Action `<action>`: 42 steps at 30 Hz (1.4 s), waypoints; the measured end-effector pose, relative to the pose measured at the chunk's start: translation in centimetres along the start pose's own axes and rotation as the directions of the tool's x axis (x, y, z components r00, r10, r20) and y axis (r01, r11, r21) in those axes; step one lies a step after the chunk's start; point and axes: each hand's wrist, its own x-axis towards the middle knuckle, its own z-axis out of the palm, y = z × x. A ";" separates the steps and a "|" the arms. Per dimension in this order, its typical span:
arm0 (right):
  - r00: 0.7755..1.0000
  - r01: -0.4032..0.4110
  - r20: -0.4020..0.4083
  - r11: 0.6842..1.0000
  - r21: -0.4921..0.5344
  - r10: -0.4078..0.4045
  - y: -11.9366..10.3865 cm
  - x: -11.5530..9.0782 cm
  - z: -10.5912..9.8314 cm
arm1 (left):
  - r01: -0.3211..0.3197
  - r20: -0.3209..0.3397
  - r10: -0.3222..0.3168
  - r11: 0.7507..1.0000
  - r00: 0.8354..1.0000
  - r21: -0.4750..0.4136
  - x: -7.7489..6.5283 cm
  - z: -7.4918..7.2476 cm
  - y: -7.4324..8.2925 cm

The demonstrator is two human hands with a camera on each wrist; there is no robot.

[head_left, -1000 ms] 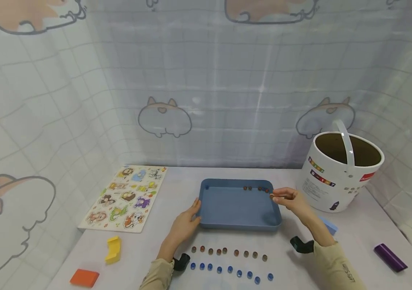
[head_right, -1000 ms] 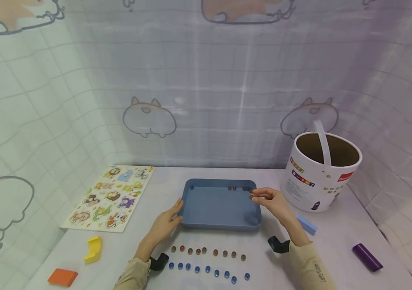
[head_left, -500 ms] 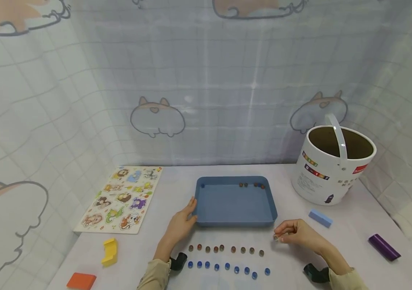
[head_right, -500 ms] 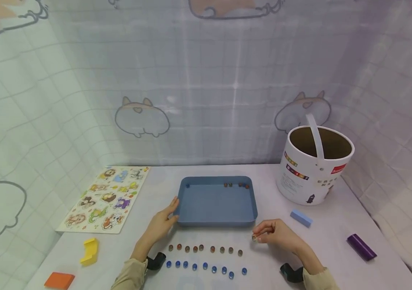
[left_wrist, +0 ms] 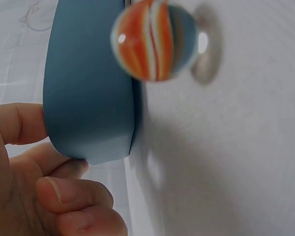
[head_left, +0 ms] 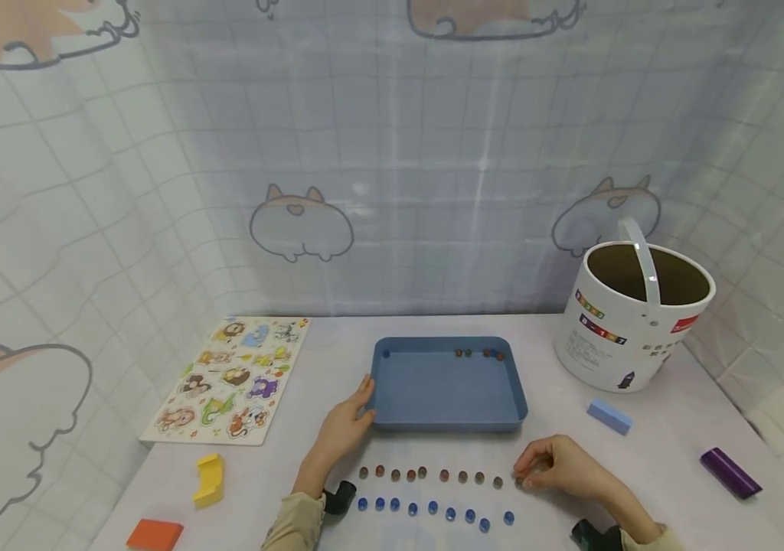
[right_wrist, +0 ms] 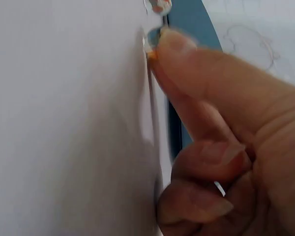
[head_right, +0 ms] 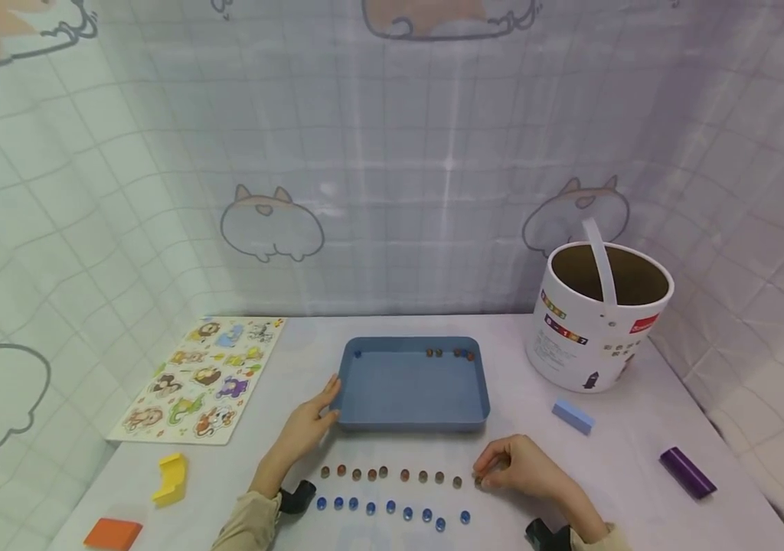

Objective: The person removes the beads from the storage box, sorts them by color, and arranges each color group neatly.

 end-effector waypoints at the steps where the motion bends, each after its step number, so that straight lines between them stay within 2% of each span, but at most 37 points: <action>1: 1.000 -0.002 -0.004 1.000 -0.008 0.002 -0.1 0.0 0.1 | 0.001 -0.002 -0.001 1.000 1.000 0.002 0.0 0.0 0.0; 9: 0.999 -0.024 -0.028 0.998 -0.060 0.022 -0.7 -0.2 -0.3 | 0.010 0.005 -0.010 1.000 1.000 0.003 0.1 0.2 0.0; 14: 0.999 0.052 -0.017 0.998 -0.026 -0.052 -1.6 0.0 -1.1 | 0.018 0.009 -0.018 1.000 1.000 -0.002 0.0 0.2 -0.1; 19: 0.991 0.133 -0.005 0.991 0.007 -0.133 -3.1 1.5 -2.5 | 0.032 0.001 -0.032 0.999 0.999 -0.004 -0.2 0.2 -0.2; 26: 0.985 0.170 0.034 0.985 -0.018 -0.169 -5.4 5.2 -3.7 | 0.015 0.003 -0.015 1.000 1.000 -0.005 -0.1 0.0 -0.2; 32: 0.976 0.213 0.050 0.975 -0.059 -0.210 -8.3 9.4 -4.0 | 0.015 0.005 -0.015 1.000 1.000 0.020 -0.1 -0.1 -0.2; 38: 0.987 0.164 0.019 0.981 -0.104 -0.162 -11.2 13.9 -3.8 | 0.021 0.005 -0.021 1.000 1.000 0.018 -0.1 0.0 0.2; 42: 0.993 0.118 -0.002 0.990 -0.076 -0.118 -12.1 16.9 -3.2 | 0.020 -0.003 -0.020 1.000 1.000 0.012 0.0 0.0 0.3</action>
